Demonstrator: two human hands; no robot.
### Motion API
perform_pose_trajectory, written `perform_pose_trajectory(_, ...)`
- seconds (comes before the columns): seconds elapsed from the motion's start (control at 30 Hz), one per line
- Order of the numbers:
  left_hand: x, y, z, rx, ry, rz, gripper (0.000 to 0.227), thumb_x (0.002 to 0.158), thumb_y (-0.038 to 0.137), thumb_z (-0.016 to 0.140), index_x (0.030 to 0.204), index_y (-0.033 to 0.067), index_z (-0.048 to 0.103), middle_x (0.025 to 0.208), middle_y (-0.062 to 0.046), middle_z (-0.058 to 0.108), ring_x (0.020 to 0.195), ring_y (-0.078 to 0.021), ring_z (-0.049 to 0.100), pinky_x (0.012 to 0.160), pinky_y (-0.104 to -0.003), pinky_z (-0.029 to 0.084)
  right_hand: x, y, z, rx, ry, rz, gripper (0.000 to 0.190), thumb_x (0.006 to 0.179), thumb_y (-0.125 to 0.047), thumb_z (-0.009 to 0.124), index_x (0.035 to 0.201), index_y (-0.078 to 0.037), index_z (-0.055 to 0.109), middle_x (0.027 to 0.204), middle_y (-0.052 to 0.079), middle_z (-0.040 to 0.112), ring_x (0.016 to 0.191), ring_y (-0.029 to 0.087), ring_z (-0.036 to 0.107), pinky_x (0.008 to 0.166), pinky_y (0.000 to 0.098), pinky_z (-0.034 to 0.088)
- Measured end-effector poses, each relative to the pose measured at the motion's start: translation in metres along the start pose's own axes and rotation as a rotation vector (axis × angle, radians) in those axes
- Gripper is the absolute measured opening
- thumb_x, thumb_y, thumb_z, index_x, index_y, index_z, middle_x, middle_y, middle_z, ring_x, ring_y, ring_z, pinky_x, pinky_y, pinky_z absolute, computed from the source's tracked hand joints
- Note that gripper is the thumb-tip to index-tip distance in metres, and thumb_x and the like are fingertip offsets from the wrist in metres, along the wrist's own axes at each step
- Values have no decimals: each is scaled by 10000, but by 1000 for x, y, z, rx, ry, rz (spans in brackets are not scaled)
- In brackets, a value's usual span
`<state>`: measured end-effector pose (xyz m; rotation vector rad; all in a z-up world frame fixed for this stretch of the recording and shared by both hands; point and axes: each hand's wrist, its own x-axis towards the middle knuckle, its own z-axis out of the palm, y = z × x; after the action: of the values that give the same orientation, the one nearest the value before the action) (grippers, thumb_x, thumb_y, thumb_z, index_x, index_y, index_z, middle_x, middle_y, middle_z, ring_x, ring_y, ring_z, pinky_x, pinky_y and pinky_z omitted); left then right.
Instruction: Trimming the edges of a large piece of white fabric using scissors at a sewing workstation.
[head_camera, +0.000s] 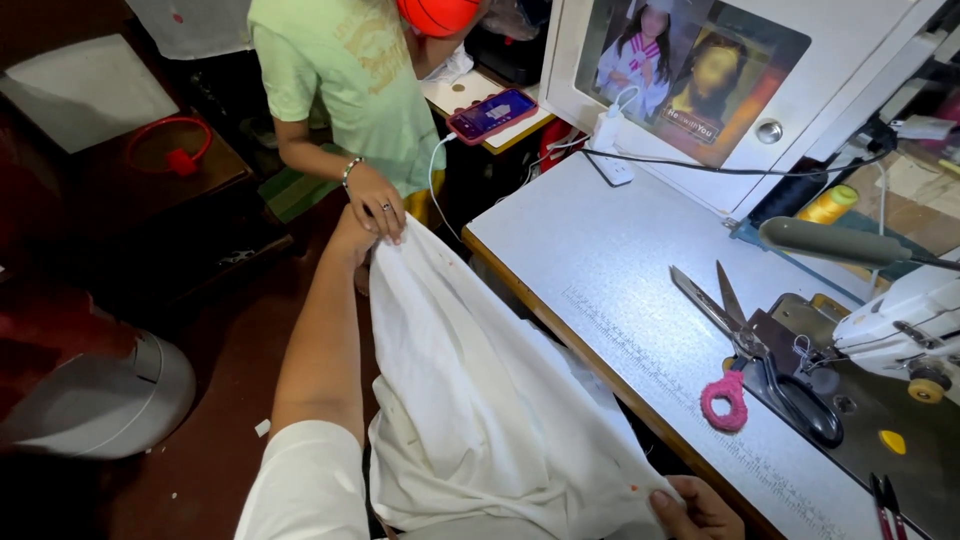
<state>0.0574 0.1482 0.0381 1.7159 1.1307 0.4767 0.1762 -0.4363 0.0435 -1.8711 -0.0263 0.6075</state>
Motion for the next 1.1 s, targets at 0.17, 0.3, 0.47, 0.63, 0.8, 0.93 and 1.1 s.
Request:
perform_pose_trajectory(0.17,-33,12,-6,-211,-46,-117,205,959,212,605,1074,95,729,923,-69,649,832,-182,592,731,-322,508,11,23,-1,93,-68,-51,148,831,62,788,943,156,810,796,255,754,680,347,676,642,421,536)
perform_pose_trajectory(0.3,-27,2,4,-518,43,-109,311,1001,229,513,1183,44,685,997,-106,652,860,-207,621,787,-329,558,19,47,-4,141,-119,-129,141,833,38,783,941,126,810,756,204,746,675,285,660,620,395,529)
perform_pose_trajectory(0.47,-22,-35,40,-318,360,9,375,803,223,563,1167,162,629,1058,4,644,987,-148,607,875,-322,507,1,15,10,32,-194,-255,183,823,-99,788,889,71,811,797,135,760,755,216,671,674,352,539)
perform_pose_trajectory(0.63,-151,-28,93,-499,673,315,427,861,22,684,1272,58,574,1307,-100,525,1141,-200,579,1060,-287,448,4,10,17,44,-249,-338,187,859,-173,766,891,10,788,810,75,744,765,167,677,658,317,557)
perform_pose_trajectory(0.8,-349,4,144,-497,-689,256,152,896,203,743,1021,116,748,965,-17,753,914,-139,694,897,-292,537,-1,8,19,-184,-210,-562,201,888,-242,750,945,-51,779,773,-17,700,641,69,561,582,243,461)
perform_pose_trajectory(0.93,-386,4,180,-548,-1095,-219,414,966,279,627,1283,13,617,1206,-137,730,1056,-207,708,967,-320,577,-5,9,21,-193,-232,-571,134,910,-189,732,896,-57,746,696,-38,578,634,70,466,592,248,396)
perform_pose_trajectory(1.1,-401,15,207,-726,-661,-83,244,936,140,677,1173,86,651,1179,-47,696,1002,-114,641,948,-272,507,-12,10,27,-240,-211,-797,116,906,-180,722,855,-78,735,784,10,572,697,125,545,632,263,433)
